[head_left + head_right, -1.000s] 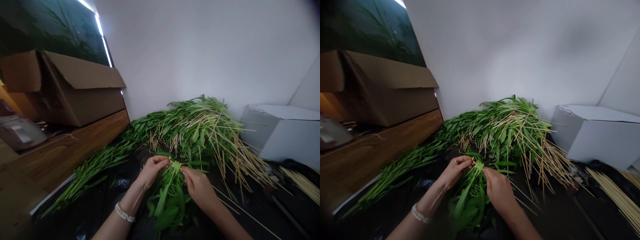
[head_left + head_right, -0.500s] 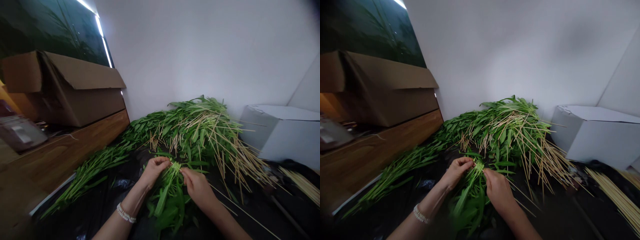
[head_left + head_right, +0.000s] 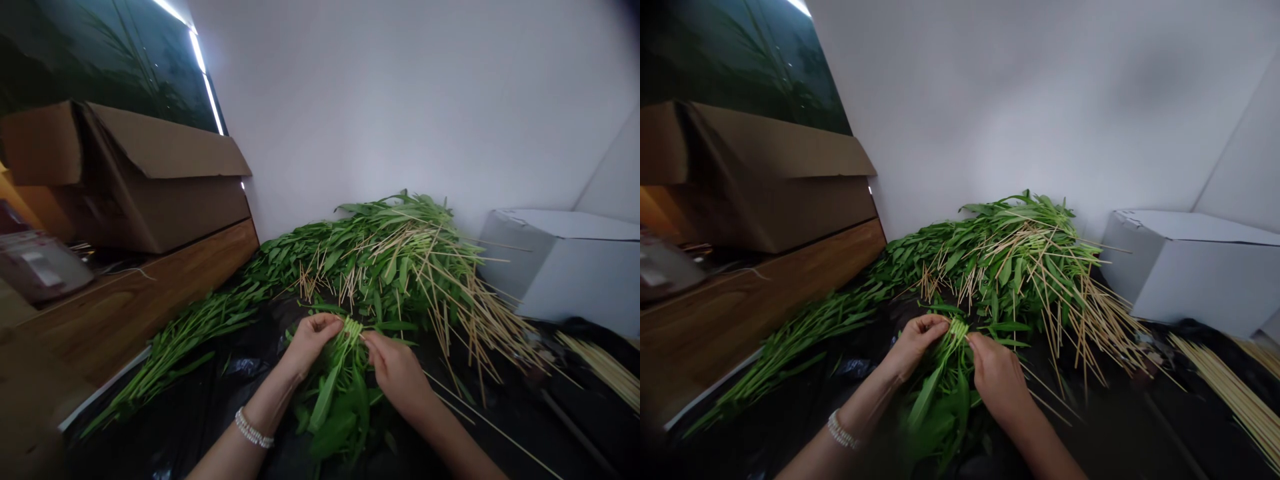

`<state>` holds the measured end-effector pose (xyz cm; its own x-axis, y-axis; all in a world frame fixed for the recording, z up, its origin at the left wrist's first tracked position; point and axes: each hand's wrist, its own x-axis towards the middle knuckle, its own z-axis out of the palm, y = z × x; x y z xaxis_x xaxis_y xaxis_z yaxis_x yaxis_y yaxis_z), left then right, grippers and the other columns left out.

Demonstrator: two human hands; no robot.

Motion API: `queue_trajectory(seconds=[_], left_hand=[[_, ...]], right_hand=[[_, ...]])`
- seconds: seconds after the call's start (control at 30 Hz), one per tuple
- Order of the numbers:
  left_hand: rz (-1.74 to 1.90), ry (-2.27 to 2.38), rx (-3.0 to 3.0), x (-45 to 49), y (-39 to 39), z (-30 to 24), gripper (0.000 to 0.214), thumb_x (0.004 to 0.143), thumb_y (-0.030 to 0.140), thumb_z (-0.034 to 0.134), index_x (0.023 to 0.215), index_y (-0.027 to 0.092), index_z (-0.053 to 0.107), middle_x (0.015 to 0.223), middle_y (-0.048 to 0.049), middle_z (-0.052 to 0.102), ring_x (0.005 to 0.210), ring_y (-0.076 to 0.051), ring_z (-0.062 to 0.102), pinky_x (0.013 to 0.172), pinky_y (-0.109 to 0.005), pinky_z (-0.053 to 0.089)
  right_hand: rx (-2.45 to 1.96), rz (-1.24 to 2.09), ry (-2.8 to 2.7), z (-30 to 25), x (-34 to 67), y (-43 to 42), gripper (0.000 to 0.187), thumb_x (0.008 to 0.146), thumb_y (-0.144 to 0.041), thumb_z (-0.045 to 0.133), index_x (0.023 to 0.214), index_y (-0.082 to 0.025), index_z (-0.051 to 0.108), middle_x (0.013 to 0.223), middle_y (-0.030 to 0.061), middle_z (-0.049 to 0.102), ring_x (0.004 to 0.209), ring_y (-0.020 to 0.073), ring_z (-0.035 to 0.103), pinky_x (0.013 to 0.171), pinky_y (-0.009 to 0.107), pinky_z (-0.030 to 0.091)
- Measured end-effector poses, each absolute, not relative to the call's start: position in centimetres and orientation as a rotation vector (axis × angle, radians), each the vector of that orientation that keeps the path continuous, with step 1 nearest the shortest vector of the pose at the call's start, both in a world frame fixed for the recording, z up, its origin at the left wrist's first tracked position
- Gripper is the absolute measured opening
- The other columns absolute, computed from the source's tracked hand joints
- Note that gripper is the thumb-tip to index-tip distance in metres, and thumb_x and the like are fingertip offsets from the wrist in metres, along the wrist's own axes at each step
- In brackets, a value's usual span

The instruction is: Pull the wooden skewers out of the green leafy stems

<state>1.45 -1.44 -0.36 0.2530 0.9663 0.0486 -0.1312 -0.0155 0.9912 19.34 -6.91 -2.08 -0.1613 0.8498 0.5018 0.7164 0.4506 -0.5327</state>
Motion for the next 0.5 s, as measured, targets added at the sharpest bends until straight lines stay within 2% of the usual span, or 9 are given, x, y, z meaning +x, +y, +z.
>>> queue_trajectory(seconds=[0.13, 0.33, 0.5], left_hand=[[1.137, 0.945, 1.357, 0.7, -0.5, -0.5, 0.036, 0.073, 0.041, 0.069, 0.096, 0.013, 0.07, 0.089, -0.0092, 0.073, 0.081, -0.02, 0.065, 0.076, -0.029, 0.049], [1.051, 1.188, 1.998, 0.3, 0.4, -2.2, 0.019, 0.081, 0.027, 0.056, 0.088, 0.019, 0.072, 0.09, -0.006, 0.073, 0.085, -0.021, 0.064, 0.08, -0.03, 0.046], [0.769, 1.459, 2.292, 0.2, 0.1, -3.2, 0.017, 0.075, 0.02, 0.058, 0.085, 0.02, 0.072, 0.086, -0.0059, 0.071, 0.085, -0.023, 0.062, 0.077, -0.031, 0.044]], right_hand=[[-1.405, 0.192, -1.611, -1.0, 21.2, -6.9, 0.026, 0.094, -0.03, 0.031, 0.096, -0.021, 0.055, 0.064, -0.0011, 0.059, 0.056, 0.0146, 0.056, 0.058, 0.025, 0.04], [-1.459, 0.118, -1.165, 0.4, 23.5, -6.9, 0.03, 0.092, -0.042, 0.034, 0.093, -0.02, 0.054, 0.068, 0.0008, 0.057, 0.058, 0.0162, 0.053, 0.055, 0.025, 0.039], [-1.437, 0.088, -1.174, 0.2, 23.8, -6.7, 0.034, 0.093, -0.045, 0.032, 0.093, -0.019, 0.055, 0.067, 0.0008, 0.057, 0.055, 0.0151, 0.051, 0.054, 0.025, 0.039]])
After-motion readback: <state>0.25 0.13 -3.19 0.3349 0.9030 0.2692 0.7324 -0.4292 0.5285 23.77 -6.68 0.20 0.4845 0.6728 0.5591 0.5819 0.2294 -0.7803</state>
